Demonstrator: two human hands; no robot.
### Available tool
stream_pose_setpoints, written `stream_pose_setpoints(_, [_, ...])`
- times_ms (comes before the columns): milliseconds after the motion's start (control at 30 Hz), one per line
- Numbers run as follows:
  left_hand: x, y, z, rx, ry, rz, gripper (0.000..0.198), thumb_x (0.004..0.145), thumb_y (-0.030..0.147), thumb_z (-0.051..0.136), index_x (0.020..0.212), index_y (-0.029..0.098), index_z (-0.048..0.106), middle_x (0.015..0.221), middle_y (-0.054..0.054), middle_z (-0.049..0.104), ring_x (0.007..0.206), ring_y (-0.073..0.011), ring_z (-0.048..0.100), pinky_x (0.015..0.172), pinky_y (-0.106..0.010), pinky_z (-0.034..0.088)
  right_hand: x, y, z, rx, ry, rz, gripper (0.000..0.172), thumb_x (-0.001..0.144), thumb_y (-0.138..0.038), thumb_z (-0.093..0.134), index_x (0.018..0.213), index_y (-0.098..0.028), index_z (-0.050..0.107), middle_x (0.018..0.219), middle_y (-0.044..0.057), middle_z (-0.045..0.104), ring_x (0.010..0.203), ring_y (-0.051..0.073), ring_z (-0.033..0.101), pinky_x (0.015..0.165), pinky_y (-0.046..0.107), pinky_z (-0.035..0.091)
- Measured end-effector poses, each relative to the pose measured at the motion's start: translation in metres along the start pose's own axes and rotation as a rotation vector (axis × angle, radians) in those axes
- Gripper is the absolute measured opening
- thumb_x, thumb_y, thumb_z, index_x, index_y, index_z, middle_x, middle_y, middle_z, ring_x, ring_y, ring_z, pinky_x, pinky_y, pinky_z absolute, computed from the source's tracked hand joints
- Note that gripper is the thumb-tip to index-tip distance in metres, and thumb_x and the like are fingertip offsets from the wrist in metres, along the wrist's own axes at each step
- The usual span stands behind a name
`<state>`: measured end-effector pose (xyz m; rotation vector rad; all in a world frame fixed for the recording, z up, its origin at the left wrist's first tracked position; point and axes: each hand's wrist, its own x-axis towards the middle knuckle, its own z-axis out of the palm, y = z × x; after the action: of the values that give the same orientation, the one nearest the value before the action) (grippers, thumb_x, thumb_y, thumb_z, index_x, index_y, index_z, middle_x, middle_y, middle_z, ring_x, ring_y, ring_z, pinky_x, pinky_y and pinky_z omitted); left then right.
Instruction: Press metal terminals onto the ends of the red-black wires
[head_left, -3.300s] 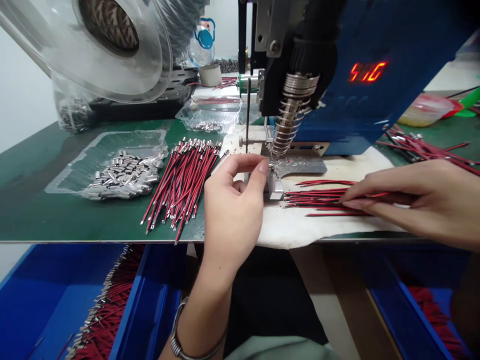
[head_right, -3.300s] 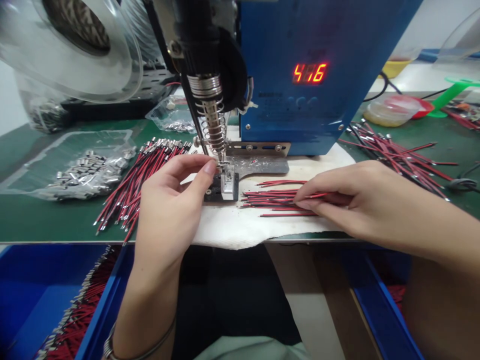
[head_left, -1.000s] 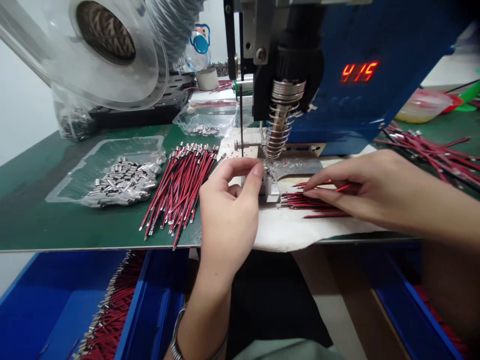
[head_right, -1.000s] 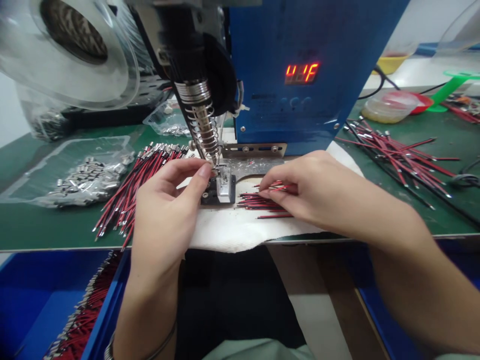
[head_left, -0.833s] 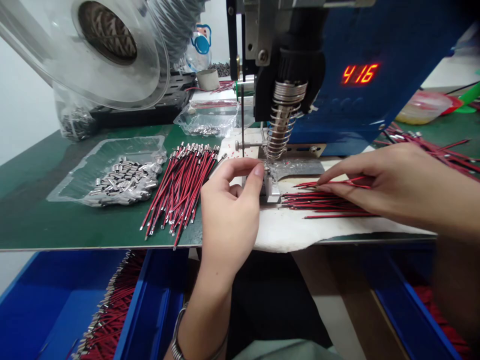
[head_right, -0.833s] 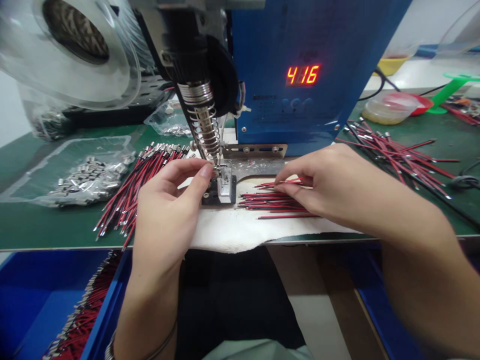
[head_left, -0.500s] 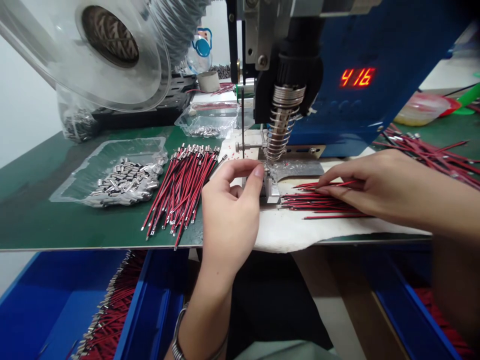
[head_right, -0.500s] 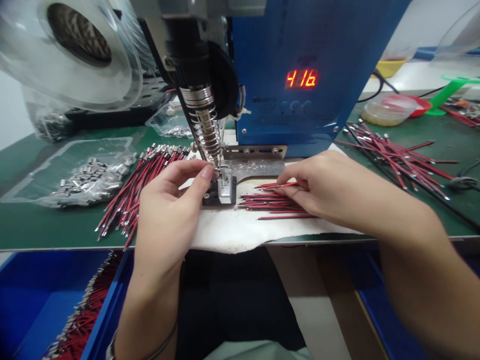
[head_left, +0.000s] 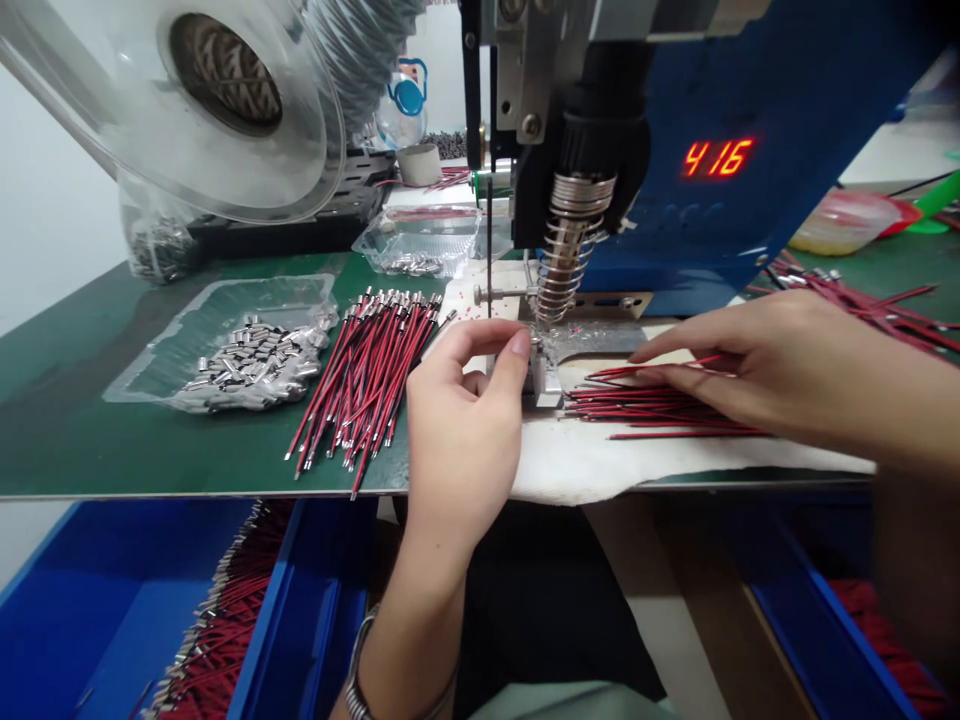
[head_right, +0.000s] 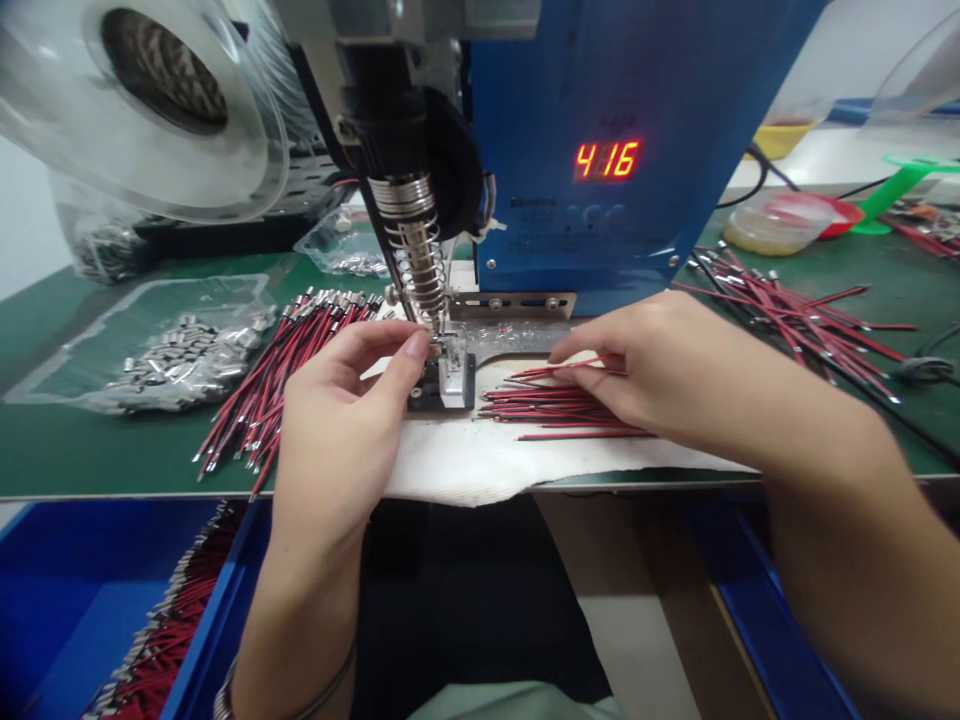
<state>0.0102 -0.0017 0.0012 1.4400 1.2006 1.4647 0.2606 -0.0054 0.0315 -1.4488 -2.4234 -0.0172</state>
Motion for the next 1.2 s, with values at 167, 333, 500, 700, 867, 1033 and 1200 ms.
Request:
stream_pose_setpoints(167, [0.0,0.001,0.0,-0.003,0.003,-0.007,0.007,0.094,0.029,0.08,0.093,0.022,0.08,0.098,-0.005,0.081,0.083,-0.0179,0.072,0.06,-0.024,0.053,-0.003,0.009,-0.003,-0.07,-0.12,0.069,0.035,0.101,-0.033,0.053,0.102,-0.023,0.086,0.067,0.004,0.078,0.053,0.018,0.064,0.059,0.031,0.041])
stream_pose_setpoints(333, [0.0,0.0,0.0,-0.007,0.001,-0.001,0.007,0.094,0.03,0.08,0.093,0.023,0.079,0.098,-0.005,0.081,0.086,-0.0177,0.072,0.059,-0.024,0.051,0.001,0.011,-0.003,-0.049,-0.175,0.115,0.033,0.101,-0.034,0.052,0.102,-0.025,0.084,0.068,0.002,0.077,0.06,0.019,0.068,0.061,0.03,0.041])
stream_pose_setpoints(500, [0.0,-0.001,0.0,-0.008,0.0,0.0,0.008,0.094,0.03,0.08,0.094,0.023,0.08,0.099,-0.006,0.082,0.083,-0.0181,0.072,0.06,-0.025,0.052,0.001,0.013,-0.004,-0.031,-0.207,0.103,0.035,0.104,-0.037,0.049,0.103,-0.026,0.082,0.07,0.001,0.078,0.058,0.018,0.066,0.062,0.031,0.04])
stream_pose_setpoints(700, [-0.001,-0.001,0.0,-0.018,0.004,0.003,0.008,0.094,0.029,0.079,0.094,0.022,0.08,0.099,-0.005,0.081,0.084,-0.0172,0.072,0.06,-0.024,0.052,0.002,0.018,-0.004,0.007,-0.21,0.139,0.036,0.101,-0.041,0.05,0.097,-0.025,0.082,0.053,-0.002,0.066,0.044,0.015,0.052,0.057,0.031,0.036])
stream_pose_setpoints(867, [0.0,-0.001,0.001,-0.014,0.018,0.001,0.005,0.094,0.025,0.078,0.092,0.021,0.08,0.095,-0.004,0.081,0.08,-0.0157,0.071,0.061,-0.023,0.052,0.002,0.024,-0.003,0.014,-0.195,0.126,0.04,0.096,-0.05,0.049,0.095,-0.027,0.082,0.061,0.0,0.073,0.05,0.018,0.064,0.055,0.03,0.04])
stream_pose_setpoints(1033, [0.001,0.0,0.001,-0.012,0.019,0.0,0.004,0.093,0.023,0.077,0.091,0.021,0.08,0.094,-0.004,0.08,0.079,-0.0153,0.07,0.061,-0.023,0.051,0.001,0.01,-0.002,-0.005,-0.053,0.005,0.036,0.099,-0.042,0.051,0.096,-0.025,0.083,0.057,0.001,0.07,0.051,0.018,0.063,0.056,0.03,0.038])
stream_pose_setpoints(1200, [0.0,0.0,0.001,-0.005,0.025,0.009,0.005,0.093,0.025,0.078,0.091,0.021,0.08,0.095,-0.004,0.081,0.083,-0.0164,0.071,0.061,-0.023,0.051,-0.007,-0.003,-0.006,0.026,-0.006,-0.085,0.03,0.105,-0.044,0.057,0.1,-0.028,0.083,0.066,-0.002,0.076,0.053,0.016,0.066,0.057,0.028,0.042])
